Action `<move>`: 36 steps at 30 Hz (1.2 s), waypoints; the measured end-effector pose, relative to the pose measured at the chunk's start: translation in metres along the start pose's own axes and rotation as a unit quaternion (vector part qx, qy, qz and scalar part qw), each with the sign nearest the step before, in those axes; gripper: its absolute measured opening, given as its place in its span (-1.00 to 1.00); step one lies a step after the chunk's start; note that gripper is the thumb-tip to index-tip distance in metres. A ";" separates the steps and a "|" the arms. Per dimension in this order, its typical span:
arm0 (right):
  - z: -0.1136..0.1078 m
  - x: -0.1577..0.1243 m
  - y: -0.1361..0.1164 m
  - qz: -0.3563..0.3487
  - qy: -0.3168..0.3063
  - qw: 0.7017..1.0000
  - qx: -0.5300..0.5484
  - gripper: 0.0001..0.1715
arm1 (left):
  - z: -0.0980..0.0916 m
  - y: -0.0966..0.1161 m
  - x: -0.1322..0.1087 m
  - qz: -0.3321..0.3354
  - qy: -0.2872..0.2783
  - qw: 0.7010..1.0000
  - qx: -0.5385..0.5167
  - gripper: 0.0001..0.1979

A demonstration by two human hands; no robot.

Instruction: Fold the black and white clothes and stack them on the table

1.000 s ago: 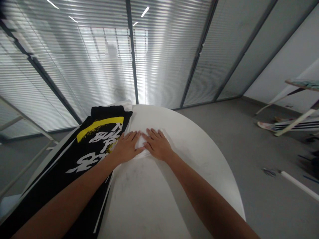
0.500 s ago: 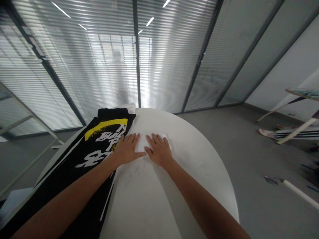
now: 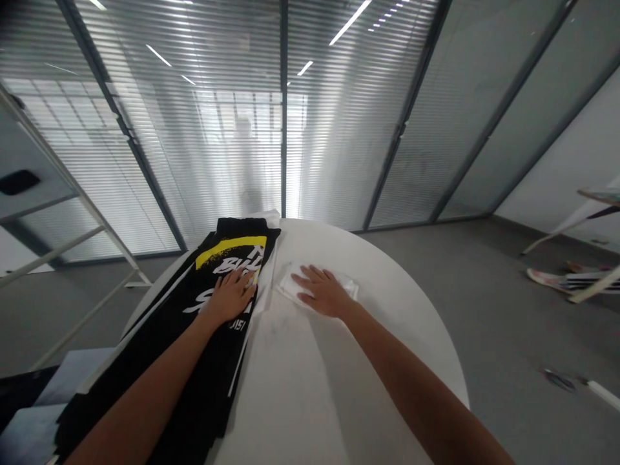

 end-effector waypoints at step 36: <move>-0.009 -0.041 0.189 0.347 0.113 0.925 -0.108 -0.47 | -0.002 -0.010 0.004 0.017 0.010 1.000 -0.017 -0.48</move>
Point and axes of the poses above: each hand's wrist, its own x-axis towards the middle knuckle, its own z-axis out of the palm, y = z × x, the point moved 10 cm from there along x, towards the middle knuckle, and after that the axes turned 13 degrees about z, right-handed, at the moved point
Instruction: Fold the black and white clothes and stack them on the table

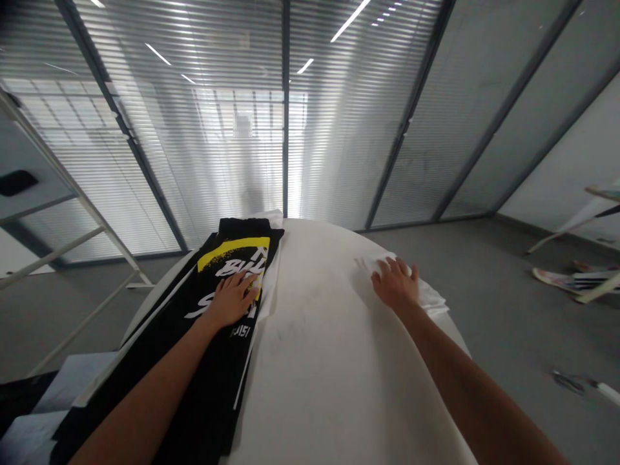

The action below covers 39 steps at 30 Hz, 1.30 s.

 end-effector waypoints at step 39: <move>0.001 -0.085 -0.136 -0.142 -0.097 0.984 0.052 -0.38 | -0.060 -0.081 -0.027 -0.211 0.105 0.971 0.041 -0.53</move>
Point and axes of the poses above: each hand's wrist, its own x-axis towards the middle knuckle, its own z-axis out of the palm, y = z × x, the point moved 10 cm from there along x, towards the middle knuckle, and after that the axes turned 13 degrees about z, right-handed, at the moved point
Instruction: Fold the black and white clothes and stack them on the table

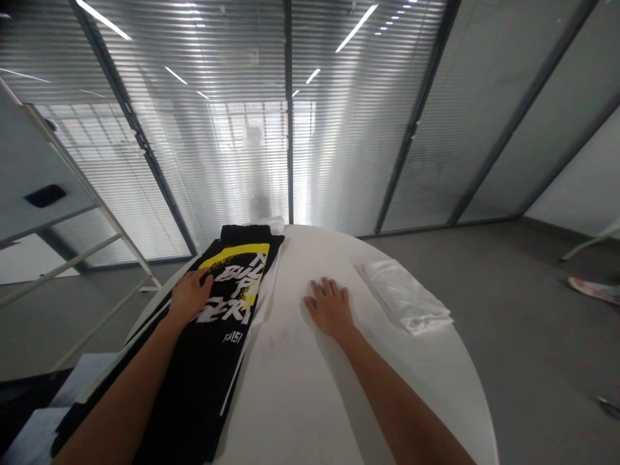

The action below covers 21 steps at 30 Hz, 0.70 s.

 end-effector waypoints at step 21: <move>0.003 0.002 -0.002 0.000 0.003 1.000 -0.001 -0.38 | 0.023 -0.036 -0.007 -0.066 -0.040 0.993 0.086 -0.36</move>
Point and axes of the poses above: each hand's wrist, its own x-axis towards the middle knuckle, its own z-axis out of the palm, y = z × x, the point moved 10 cm from there along x, towards the middle knuckle, and after that the axes turned 13 degrees about z, right-handed, at the moved point
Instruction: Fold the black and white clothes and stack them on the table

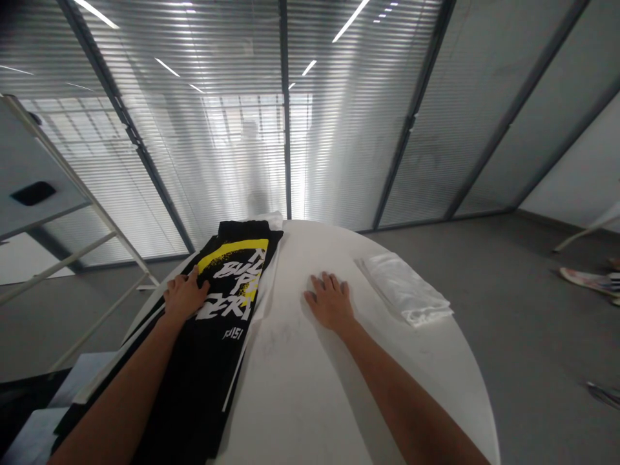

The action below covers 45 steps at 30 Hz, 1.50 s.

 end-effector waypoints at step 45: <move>-0.003 0.000 0.002 0.006 -0.010 1.000 0.021 -0.38 | -0.016 0.044 -0.013 0.127 -0.219 0.958 -0.132 -0.56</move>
Point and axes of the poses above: each hand's wrist, its own x-axis towards the middle knuckle, its own z-axis out of the palm, y = z × x, the point moved 10 cm from there along x, towards the middle knuckle, and after that the axes turned 13 degrees about z, right-handed, at the moved point
